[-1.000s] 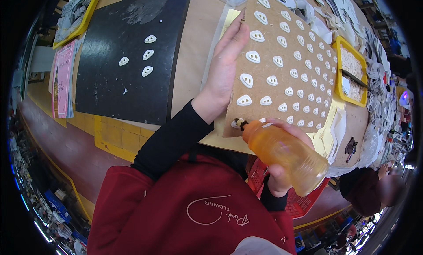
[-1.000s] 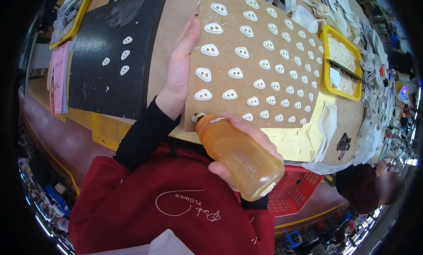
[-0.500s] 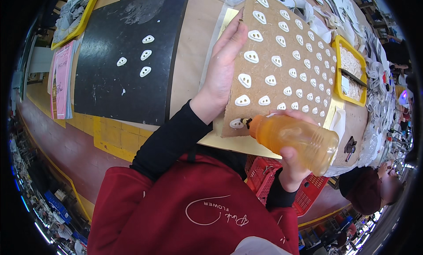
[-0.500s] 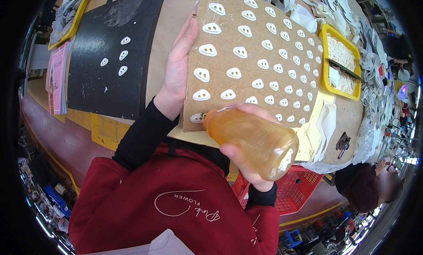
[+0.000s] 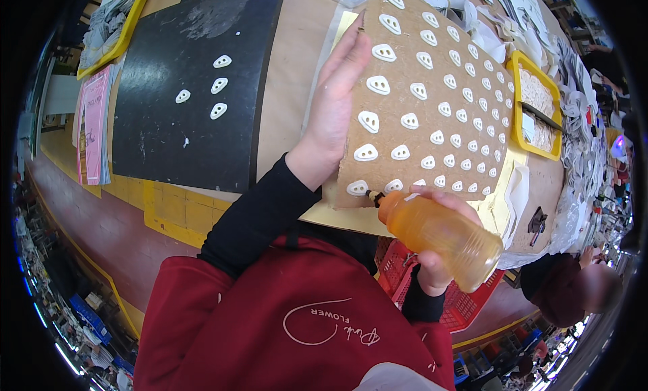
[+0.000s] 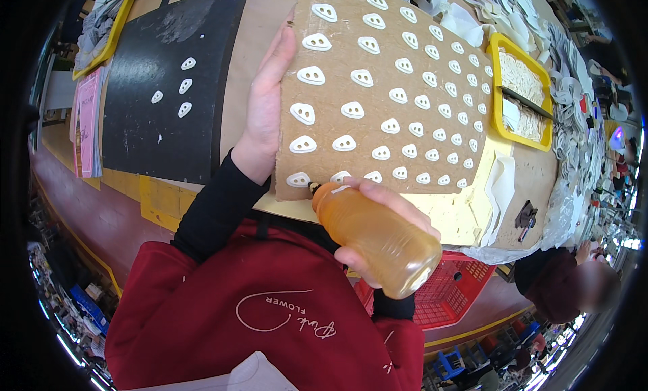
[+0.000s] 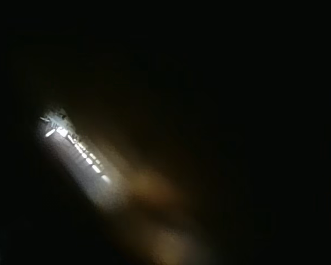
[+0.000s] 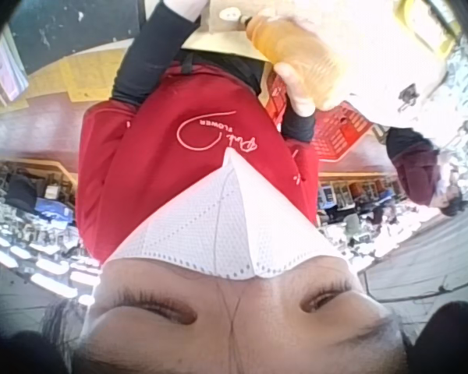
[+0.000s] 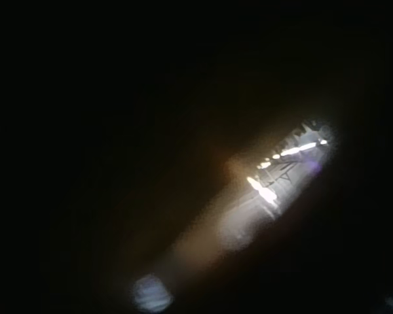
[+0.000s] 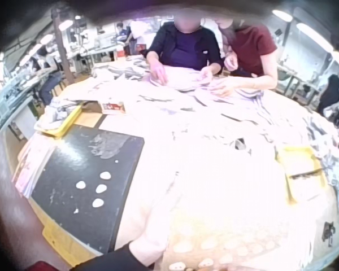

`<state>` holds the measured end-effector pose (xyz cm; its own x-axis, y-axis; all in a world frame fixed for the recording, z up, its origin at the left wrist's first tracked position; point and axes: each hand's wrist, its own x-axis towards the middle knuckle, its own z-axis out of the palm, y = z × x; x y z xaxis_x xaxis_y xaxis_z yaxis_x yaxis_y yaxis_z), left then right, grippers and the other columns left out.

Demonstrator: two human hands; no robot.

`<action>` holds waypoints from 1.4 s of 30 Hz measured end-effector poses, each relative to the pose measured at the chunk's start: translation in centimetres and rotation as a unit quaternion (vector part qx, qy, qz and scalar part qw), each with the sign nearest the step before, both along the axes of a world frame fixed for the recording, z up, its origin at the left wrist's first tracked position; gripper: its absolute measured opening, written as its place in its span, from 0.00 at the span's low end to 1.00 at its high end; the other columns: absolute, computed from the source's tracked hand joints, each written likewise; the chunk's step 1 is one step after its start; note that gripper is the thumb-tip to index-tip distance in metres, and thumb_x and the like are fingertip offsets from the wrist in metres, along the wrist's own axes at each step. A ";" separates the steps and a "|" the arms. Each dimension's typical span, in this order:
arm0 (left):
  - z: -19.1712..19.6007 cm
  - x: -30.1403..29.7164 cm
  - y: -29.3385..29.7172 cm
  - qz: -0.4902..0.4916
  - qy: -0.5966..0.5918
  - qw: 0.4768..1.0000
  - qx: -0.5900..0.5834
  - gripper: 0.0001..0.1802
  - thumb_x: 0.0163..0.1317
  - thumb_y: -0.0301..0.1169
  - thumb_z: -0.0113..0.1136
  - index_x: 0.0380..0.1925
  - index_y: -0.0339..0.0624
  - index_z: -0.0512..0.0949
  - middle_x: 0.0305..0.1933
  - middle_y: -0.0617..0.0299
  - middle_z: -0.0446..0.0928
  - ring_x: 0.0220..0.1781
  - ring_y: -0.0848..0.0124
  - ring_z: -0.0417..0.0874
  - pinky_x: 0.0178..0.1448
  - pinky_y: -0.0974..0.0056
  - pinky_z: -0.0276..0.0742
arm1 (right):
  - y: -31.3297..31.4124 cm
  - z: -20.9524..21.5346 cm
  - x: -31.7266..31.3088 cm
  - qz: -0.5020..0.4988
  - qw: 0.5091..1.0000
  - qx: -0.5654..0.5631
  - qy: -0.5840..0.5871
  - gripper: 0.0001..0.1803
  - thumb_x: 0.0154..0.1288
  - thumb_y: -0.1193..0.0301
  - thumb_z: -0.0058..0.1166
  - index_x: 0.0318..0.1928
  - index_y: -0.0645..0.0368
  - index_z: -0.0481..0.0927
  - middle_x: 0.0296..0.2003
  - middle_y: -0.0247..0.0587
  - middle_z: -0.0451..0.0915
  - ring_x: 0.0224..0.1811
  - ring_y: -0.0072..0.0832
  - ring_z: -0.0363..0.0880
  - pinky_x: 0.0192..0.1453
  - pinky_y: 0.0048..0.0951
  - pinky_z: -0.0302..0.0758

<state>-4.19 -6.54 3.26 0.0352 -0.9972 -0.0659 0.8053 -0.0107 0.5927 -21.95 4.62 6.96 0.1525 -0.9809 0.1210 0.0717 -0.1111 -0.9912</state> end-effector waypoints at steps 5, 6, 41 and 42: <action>-0.3 -0.2 -0.1 -0.007 0.030 0.999 -0.011 0.28 0.71 0.41 0.49 0.67 0.43 0.60 0.62 0.64 0.68 0.63 0.75 0.68 0.65 0.68 0.64 | 0.4 0.3 0.5 0.005 0.996 -0.063 0.068 0.38 0.43 0.59 0.76 0.50 0.70 0.74 0.43 0.60 0.81 0.44 0.44 0.83 0.47 0.34 0.80; -0.3 -0.2 -0.1 -0.009 0.035 0.999 -0.011 0.28 0.71 0.41 0.48 0.67 0.43 0.60 0.62 0.64 0.68 0.63 0.75 0.68 0.65 0.68 0.64 | 0.1 0.4 0.6 0.018 0.993 -0.083 0.079 0.38 0.43 0.59 0.76 0.50 0.69 0.74 0.43 0.60 0.81 0.44 0.45 0.84 0.46 0.34 0.80; 0.3 0.1 0.0 -0.002 0.018 1.000 0.013 0.28 0.71 0.41 0.49 0.67 0.42 0.60 0.61 0.63 0.69 0.62 0.75 0.69 0.64 0.68 0.64 | -2.3 0.2 1.6 -0.057 0.989 0.019 -0.133 0.41 0.47 0.55 0.73 0.55 0.67 0.69 0.49 0.55 0.76 0.52 0.42 0.77 0.55 0.39 0.77; 0.3 0.0 0.0 -0.001 0.018 1.000 0.012 0.28 0.71 0.41 0.48 0.67 0.42 0.60 0.61 0.63 0.69 0.62 0.75 0.69 0.64 0.68 0.65 | -2.1 -0.4 1.4 -0.093 0.995 -0.030 -0.018 0.43 0.50 0.44 0.60 0.54 0.69 0.68 0.42 0.53 0.75 0.48 0.50 0.78 0.53 0.44 0.75</action>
